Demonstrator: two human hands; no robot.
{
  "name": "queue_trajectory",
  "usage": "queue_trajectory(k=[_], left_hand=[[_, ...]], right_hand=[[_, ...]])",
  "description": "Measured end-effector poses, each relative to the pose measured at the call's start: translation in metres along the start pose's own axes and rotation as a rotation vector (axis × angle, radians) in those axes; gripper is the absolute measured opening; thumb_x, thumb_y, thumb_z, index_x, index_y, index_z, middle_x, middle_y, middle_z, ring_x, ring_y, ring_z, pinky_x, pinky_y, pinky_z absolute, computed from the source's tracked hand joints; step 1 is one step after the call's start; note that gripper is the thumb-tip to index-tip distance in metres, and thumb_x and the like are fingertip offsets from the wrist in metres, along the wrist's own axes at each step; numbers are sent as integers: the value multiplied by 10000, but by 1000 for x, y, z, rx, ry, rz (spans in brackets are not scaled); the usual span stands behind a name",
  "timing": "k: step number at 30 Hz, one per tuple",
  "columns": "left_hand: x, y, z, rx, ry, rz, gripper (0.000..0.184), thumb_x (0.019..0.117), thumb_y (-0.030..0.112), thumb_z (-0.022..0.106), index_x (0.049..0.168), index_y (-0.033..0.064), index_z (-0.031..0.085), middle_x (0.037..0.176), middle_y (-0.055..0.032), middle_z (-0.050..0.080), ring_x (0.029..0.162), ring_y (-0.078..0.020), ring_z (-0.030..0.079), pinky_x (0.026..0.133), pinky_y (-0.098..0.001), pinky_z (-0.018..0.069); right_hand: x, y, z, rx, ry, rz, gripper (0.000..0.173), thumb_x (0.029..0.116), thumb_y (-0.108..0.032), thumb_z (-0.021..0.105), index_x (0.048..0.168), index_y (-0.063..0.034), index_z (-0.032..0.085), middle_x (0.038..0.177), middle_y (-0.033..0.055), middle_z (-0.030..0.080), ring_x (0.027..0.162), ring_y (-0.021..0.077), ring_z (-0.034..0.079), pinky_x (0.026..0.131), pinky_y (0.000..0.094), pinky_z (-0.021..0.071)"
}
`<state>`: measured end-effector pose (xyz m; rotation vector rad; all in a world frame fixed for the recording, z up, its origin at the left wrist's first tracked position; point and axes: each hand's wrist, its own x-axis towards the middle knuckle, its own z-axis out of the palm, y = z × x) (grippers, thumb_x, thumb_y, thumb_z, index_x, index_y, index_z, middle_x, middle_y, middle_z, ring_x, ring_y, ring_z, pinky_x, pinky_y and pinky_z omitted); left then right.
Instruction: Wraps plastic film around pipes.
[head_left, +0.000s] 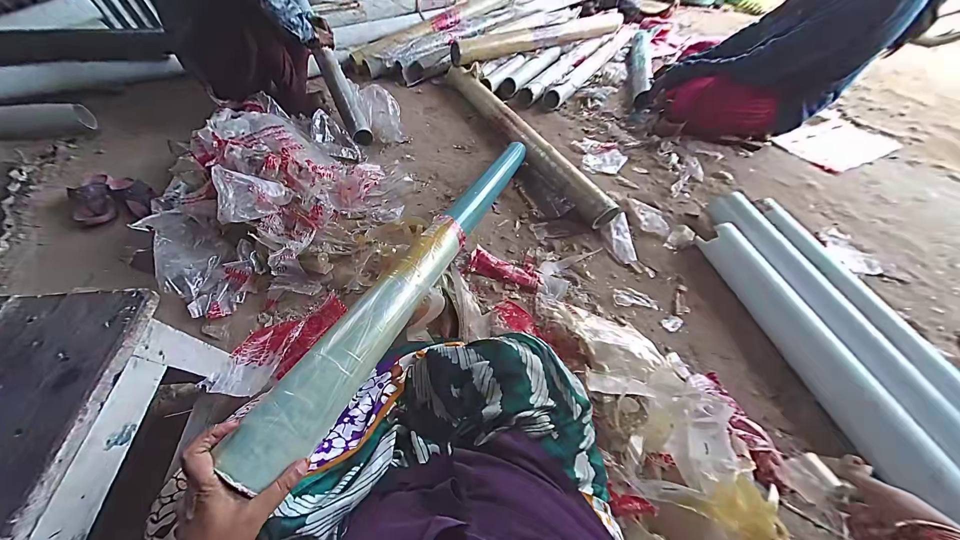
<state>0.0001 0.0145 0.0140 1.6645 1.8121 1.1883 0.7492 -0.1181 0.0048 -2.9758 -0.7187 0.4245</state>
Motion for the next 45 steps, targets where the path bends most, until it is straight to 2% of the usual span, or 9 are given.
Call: queue_trajectory(k=[3,8,13,16,19,35,41,43,45], left_hand=[[-3,-3,3,63,13,90,1117,631,527,864,1370,-126,342,1331,-283,532,1230,-90,550,1043,-208,437],[-12,0,4,162,4,104,1080,652,612,832,1375,-68,407,1338,-295,551,1233,-269,574,1048,-440,462],[-13,-6,8,146,29,118,1080,653,646,828,1368,-55,424,1339,-276,556,1236,-215,571,1060,-367,460],[-11,-9,8,116,34,120,1078,662,653,828,1374,-42,411,1331,-234,570,1229,-135,573,1058,-279,460],[-8,-8,7,62,55,78,1116,642,637,846,1387,-50,380,1333,-186,577,1221,-53,573,1048,-221,468],[9,3,-3,-200,32,-234,1287,538,428,897,1503,-27,178,1365,-118,543,1162,-32,627,938,-199,549],[25,17,-10,-240,9,-408,1165,601,290,847,1543,24,215,1346,-125,566,1116,-76,641,914,-248,556],[32,23,-16,-270,-15,-490,1008,670,213,818,1512,34,294,1346,-141,556,1140,-129,614,931,-298,538],[35,25,-20,-294,-37,-528,891,724,171,808,1470,35,341,1325,-143,566,1132,-149,611,929,-322,532]], right_hand=[[-47,-105,-1,-15,-23,123,544,1049,-382,549,1287,102,619,1385,337,577,1353,462,528,1119,624,381],[-94,-300,35,225,-17,-611,259,1045,-147,574,1121,57,714,1083,337,685,1064,516,646,938,708,437],[-180,-463,70,64,-378,-1073,597,1031,-575,523,1287,-58,677,1147,254,706,1095,455,666,905,690,485],[-198,-506,83,-150,-410,-1113,512,1049,-473,539,1251,-23,674,1196,269,688,1153,468,650,905,695,488],[-204,-500,88,-158,-357,-1185,219,1010,-156,564,1024,-9,726,1021,256,715,1014,462,684,803,679,502],[-284,-420,39,-380,-259,-1278,277,1047,-95,455,1142,54,669,1074,278,692,997,461,695,772,597,527],[-253,-311,31,-44,49,-1486,119,868,-84,657,774,-22,699,675,172,660,591,394,687,465,570,502],[-222,-277,15,-1,48,-1278,252,951,-200,604,879,-3,743,735,208,700,677,445,706,555,657,514],[-188,-251,-5,-94,-77,-1007,556,1048,-458,463,1197,14,715,1007,298,716,945,521,693,786,736,491]])
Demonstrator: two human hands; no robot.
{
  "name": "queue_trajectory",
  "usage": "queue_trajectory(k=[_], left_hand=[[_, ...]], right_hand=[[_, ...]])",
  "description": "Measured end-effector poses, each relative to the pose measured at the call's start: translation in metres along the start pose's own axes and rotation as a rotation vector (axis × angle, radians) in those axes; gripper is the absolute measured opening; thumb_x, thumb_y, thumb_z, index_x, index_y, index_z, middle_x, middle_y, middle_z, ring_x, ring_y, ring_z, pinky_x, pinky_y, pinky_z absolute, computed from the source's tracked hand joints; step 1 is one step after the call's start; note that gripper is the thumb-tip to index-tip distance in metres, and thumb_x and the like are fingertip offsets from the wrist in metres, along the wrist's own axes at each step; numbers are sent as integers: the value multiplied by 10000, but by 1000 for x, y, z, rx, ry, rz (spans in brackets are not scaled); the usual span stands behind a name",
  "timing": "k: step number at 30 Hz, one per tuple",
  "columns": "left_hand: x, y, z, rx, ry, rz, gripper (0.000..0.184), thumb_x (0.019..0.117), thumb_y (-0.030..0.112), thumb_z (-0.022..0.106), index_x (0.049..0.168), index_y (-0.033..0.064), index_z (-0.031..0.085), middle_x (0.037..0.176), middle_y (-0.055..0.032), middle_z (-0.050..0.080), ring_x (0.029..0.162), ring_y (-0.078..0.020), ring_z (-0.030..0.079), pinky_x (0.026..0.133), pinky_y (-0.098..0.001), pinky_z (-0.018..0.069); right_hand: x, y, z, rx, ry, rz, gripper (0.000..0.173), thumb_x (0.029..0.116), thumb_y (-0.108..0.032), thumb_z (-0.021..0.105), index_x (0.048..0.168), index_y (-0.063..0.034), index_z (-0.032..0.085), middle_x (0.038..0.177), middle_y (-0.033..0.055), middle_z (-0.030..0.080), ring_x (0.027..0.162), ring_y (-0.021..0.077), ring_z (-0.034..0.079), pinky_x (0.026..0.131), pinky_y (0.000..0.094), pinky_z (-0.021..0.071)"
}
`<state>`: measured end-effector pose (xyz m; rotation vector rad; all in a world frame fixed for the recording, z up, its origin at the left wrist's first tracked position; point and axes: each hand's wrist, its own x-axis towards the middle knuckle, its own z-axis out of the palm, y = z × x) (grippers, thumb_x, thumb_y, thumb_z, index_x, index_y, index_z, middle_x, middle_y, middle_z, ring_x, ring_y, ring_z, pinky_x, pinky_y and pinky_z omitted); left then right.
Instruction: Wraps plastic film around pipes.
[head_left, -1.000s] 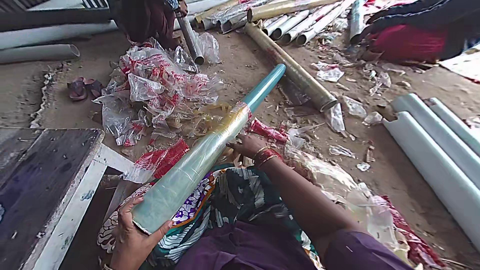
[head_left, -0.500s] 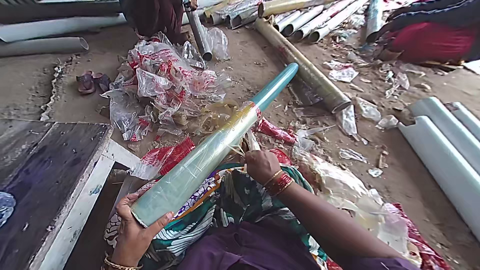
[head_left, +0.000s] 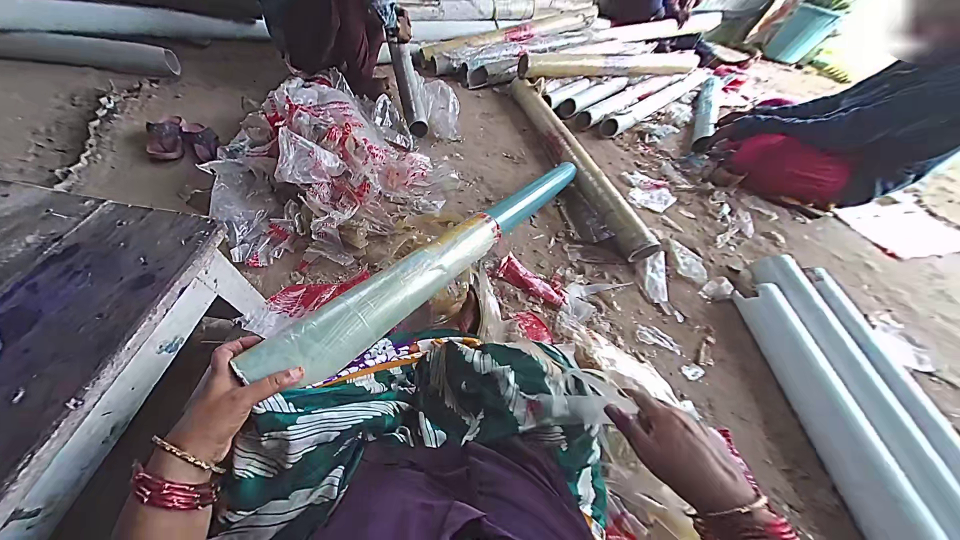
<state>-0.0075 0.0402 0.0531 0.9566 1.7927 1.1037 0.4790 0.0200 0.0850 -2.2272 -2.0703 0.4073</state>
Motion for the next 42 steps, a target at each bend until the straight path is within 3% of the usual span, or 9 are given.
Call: queue_trajectory(k=[2,6,13,16,26,29,34,37,42], left_hand=[[-2,-1,1,6,-20,-5,879,723,151,811,1461,52,343,1322,-136,568,1132,-149,614,920,-327,539],[-13,-2,3,17,-58,-4,1050,674,7,832,1532,117,237,1436,-170,497,1207,-199,603,946,-374,542],[-4,6,-3,-155,-85,-99,947,811,17,729,1571,148,179,1403,-153,531,1157,-197,618,917,-378,546],[2,11,-3,-180,-37,-154,818,856,22,735,1531,72,278,1369,-193,554,1153,-257,612,937,-431,529],[-1,-32,6,293,99,238,1105,617,573,790,1501,28,413,1428,-180,560,1393,-418,425,1066,-723,274],[-6,-30,9,352,170,280,1118,632,581,779,1499,-17,407,1465,-250,513,1392,-475,420,1075,-727,297],[-26,-15,21,600,423,627,933,694,501,737,1394,-73,510,1419,-320,526,1317,-565,462,1087,-691,332],[-28,-7,27,668,446,767,800,775,534,665,1336,-31,588,1390,-292,566,1312,-579,460,1002,-745,345],[-20,18,51,703,402,872,560,811,516,632,1201,126,727,1365,-205,618,1290,-580,461,924,-725,368]], right_hand=[[-1,42,-1,11,-62,133,676,1067,-521,298,1245,-27,722,1187,302,692,1112,517,656,886,745,447],[11,73,17,33,180,122,313,1044,-152,573,953,72,771,1320,306,642,1121,535,653,910,725,469],[64,85,18,95,-144,327,459,1088,-38,425,1540,-93,483,1568,241,458,1371,458,521,1089,637,420],[66,75,19,288,-8,431,388,1141,-222,364,1407,-31,572,1292,316,615,1003,473,698,807,643,564],[60,94,-5,-82,100,313,430,853,9,654,1282,21,654,1352,415,536,1217,600,557,965,748,431],[78,127,6,154,164,252,407,971,-281,669,1204,51,693,1085,352,685,1024,536,647,915,727,445],[81,116,1,277,171,166,551,832,105,628,1373,94,525,1309,414,558,1190,574,571,1030,692,411],[97,134,33,173,456,171,557,733,24,680,1280,49,573,1263,400,578,1152,595,577,973,721,422],[83,89,21,363,460,425,471,1018,-212,541,1369,101,507,1216,383,599,1144,494,597,1017,612,436]])
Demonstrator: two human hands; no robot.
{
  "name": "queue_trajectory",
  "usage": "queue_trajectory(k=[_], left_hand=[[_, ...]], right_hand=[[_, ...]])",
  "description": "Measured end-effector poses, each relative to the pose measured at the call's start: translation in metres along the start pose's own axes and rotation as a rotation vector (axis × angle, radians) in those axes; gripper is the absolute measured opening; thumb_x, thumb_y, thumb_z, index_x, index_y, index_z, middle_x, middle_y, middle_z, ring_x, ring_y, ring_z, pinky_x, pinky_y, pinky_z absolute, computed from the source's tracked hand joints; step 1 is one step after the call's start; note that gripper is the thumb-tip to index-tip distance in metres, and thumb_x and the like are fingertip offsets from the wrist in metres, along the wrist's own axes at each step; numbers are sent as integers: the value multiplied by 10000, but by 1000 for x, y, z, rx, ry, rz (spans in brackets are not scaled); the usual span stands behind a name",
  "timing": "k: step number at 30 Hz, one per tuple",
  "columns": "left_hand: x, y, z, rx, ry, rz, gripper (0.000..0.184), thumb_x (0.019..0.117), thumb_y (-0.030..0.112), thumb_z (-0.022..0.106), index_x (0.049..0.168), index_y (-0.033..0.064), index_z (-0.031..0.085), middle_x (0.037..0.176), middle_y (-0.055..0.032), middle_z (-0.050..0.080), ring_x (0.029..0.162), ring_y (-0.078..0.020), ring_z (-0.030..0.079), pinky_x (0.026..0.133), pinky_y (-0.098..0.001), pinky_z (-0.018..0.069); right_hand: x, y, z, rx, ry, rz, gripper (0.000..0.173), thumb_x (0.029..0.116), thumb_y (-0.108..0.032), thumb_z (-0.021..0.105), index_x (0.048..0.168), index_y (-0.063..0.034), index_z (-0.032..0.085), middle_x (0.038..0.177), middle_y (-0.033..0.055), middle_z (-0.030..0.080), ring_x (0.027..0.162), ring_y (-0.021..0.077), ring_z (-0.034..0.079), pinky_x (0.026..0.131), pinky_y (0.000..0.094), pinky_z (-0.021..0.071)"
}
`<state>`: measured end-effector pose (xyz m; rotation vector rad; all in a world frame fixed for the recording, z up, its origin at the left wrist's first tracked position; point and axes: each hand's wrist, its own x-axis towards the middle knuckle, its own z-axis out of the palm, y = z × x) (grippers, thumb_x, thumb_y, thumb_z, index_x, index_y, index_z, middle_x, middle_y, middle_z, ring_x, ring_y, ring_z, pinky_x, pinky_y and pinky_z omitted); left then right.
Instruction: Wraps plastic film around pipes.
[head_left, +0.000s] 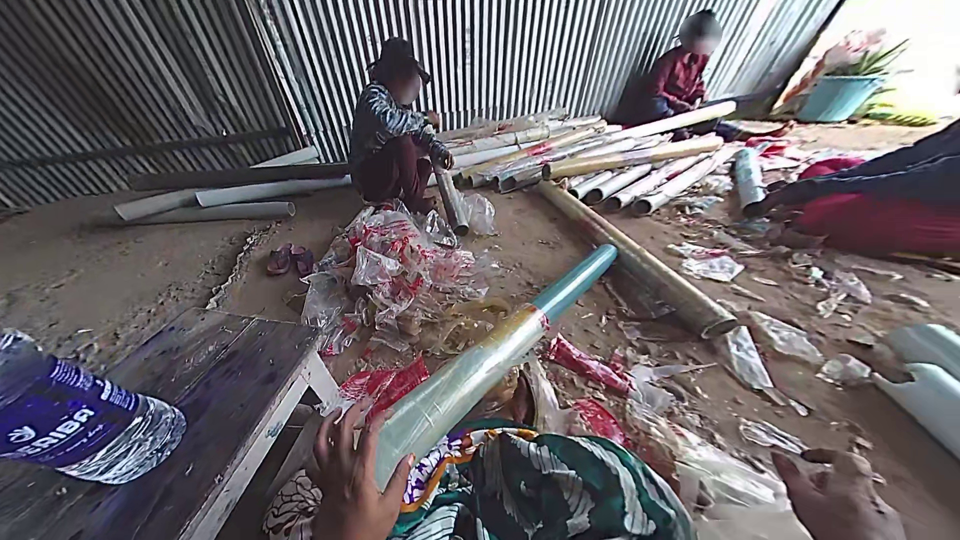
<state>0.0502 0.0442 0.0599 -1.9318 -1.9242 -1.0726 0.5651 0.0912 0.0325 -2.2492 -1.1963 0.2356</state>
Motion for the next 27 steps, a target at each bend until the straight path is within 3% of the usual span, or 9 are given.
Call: queue_trajectory(k=[2,4,8,12,16,19,23,26,27], left_hand=[[10,14,8,-46,-33,50,488,810,502,636,1150,174,756,1346,-180,637,1293,-571,468,897,-710,382],[16,26,21,-79,-66,82,440,812,484,645,1120,196,772,1350,-160,644,1311,-556,466,903,-697,387],[17,44,53,-112,-91,141,373,800,421,685,1083,201,791,1344,-150,655,1313,-543,481,917,-685,394],[-1,38,84,-27,-104,206,345,802,393,684,1064,201,801,1317,-160,674,1244,-518,559,892,-655,445],[-12,33,95,180,-19,337,246,848,390,649,1026,304,795,1288,-57,711,1199,-370,638,854,-555,478],[-16,32,96,194,-14,342,257,873,404,608,1020,300,791,1275,-67,711,1183,-355,638,866,-540,461],[-14,30,100,220,4,352,262,874,395,601,1017,292,795,1266,-56,721,1176,-351,651,865,-554,467],[-16,33,100,169,-16,338,264,904,384,574,1010,268,786,1246,-88,723,1180,-394,645,854,-589,460],[-19,34,97,155,-48,329,259,904,373,587,1021,253,785,1257,-106,716,1196,-418,633,861,-610,449]], right_hand=[[-14,-16,-5,-5,17,17,407,1040,-54,473,1379,171,468,1282,435,561,1224,528,574,1079,578,409],[-14,4,0,-108,-4,-126,461,907,72,519,1353,183,484,1337,443,520,1255,582,537,1073,640,411],[-28,-18,-24,-224,-158,-123,662,769,101,628,1413,60,477,1485,403,413,1276,598,517,961,715,451],[-8,-12,-22,51,-224,-205,752,705,8,722,1377,126,408,1342,426,451,1201,540,502,957,653,425],[15,-22,-14,-235,-400,-117,534,885,-82,746,1354,83,554,1326,439,522,1091,599,611,883,722,489],[19,-39,-21,-84,-462,-234,198,1024,-169,556,1162,-57,643,979,119,723,618,160,612,518,274,493],[37,-61,-19,-205,-392,-102,330,960,-76,623,1260,52,673,1209,319,674,1087,450,675,936,650,495],[32,-84,-25,60,-221,-162,213,1015,-151,570,1180,-81,685,812,13,642,572,73,547,514,221,460],[35,-84,-18,71,-204,-226,191,1023,-148,589,1112,-22,702,789,52,652,600,111,567,548,290,467]])
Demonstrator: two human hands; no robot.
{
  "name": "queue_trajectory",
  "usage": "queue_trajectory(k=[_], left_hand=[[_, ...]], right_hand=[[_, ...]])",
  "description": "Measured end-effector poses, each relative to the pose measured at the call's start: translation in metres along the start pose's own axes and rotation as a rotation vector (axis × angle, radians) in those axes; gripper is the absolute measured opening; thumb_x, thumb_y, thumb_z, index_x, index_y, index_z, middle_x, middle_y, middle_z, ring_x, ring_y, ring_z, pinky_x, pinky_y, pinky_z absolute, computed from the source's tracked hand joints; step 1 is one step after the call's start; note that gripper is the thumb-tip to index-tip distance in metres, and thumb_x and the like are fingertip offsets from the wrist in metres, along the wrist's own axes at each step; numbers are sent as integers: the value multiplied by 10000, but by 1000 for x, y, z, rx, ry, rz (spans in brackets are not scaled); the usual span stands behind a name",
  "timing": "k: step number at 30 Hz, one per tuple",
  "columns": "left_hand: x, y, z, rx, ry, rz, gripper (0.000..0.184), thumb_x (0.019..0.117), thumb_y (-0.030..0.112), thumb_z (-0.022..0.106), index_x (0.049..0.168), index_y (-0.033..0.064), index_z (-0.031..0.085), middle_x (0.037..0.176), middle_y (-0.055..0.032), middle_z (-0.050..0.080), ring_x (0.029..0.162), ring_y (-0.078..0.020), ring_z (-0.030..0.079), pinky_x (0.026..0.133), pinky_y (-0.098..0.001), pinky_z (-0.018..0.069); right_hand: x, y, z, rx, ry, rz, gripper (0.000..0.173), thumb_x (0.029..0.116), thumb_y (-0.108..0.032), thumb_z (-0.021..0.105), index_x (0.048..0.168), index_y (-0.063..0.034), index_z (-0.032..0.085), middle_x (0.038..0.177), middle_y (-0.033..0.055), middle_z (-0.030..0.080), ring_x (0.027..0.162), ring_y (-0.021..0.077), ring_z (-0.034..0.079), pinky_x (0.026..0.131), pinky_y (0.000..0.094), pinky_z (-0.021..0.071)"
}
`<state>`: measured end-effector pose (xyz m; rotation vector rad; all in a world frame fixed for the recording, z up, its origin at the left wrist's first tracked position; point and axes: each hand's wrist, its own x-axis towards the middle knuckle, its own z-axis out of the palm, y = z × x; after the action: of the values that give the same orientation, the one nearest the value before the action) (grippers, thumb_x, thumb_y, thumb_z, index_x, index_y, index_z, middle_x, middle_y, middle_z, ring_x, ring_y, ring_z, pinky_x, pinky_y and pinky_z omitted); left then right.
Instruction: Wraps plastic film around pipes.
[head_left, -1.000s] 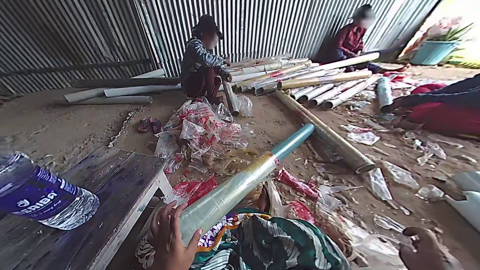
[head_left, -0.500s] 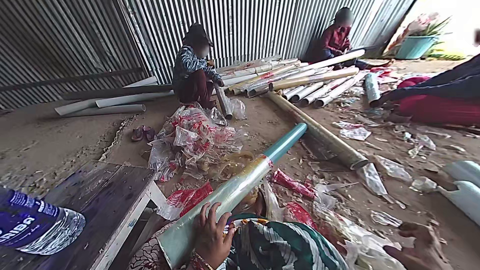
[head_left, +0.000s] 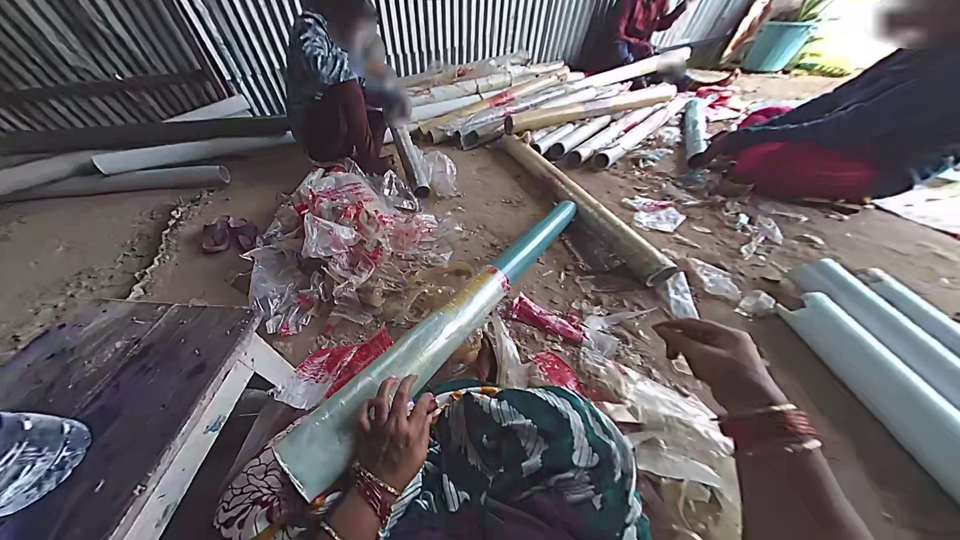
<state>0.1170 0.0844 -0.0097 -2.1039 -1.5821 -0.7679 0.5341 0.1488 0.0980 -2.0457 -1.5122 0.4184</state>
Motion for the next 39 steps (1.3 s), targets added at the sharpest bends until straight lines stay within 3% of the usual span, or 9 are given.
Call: queue_trajectory(k=[2,3,6,9,12,18,23,26,39], left_hand=[[4,1,-2,-16,-43,-13,278,894,346,615,1066,215,791,1284,-145,701,1224,-473,604,880,-657,429],[6,1,-2,-18,-60,-19,302,895,340,614,1098,199,788,1302,-165,689,1237,-497,587,894,-674,417],[5,-1,-1,22,-55,-23,336,920,344,568,1149,203,769,1320,-170,680,1262,-498,567,927,-662,392],[3,-5,2,49,-56,-24,344,947,365,532,1145,215,770,1337,-162,676,1298,-486,551,970,-666,372],[3,-7,4,64,-59,-12,337,959,373,518,1094,216,783,1333,-157,681,1289,-469,569,978,-664,378],[7,-10,7,86,-68,-21,330,961,383,512,1088,244,783,1323,-136,690,1283,-439,576,978,-630,371],[13,-6,9,152,-121,-82,532,921,411,570,1373,147,664,1415,-239,609,1317,-564,512,994,-742,344],[15,-3,11,245,-166,-135,661,882,396,649,1433,36,595,1458,-252,573,1342,-574,488,1010,-765,325],[20,6,11,325,-232,-186,647,834,166,760,1453,85,594,1469,-227,574,1339,-539,514,988,-747,362]], right_hand=[[10,-17,26,-202,-108,-66,187,1010,-88,602,1044,52,721,949,292,706,898,463,689,770,680,501],[13,-26,48,-264,-214,-139,172,1000,-89,607,1039,13,740,965,291,712,945,504,685,795,719,489],[19,-61,123,-240,-426,-399,175,993,-124,633,1094,-64,763,972,206,740,923,432,706,801,671,517],[28,-100,174,-211,-325,-548,359,971,-97,676,1329,-63,669,1257,216,680,976,440,714,786,626,562],[46,-122,201,-68,-267,-582,448,914,-18,694,1357,-58,645,1416,210,599,1017,439,711,799,612,574],[34,-110,221,89,-207,-736,176,930,-42,690,1090,-5,755,1107,221,710,936,409,718,781,606,572],[15,-122,199,-79,-432,-615,163,987,-146,636,959,-5,715,824,207,703,793,419,702,680,618,519],[3,-126,196,-159,-462,-563,212,1014,-126,568,957,-8,735,838,211,717,833,427,715,696,620,528],[-39,-131,172,-411,-561,-459,253,1039,-142,499,1037,-8,714,898,222,716,903,434,713,714,596,524]])
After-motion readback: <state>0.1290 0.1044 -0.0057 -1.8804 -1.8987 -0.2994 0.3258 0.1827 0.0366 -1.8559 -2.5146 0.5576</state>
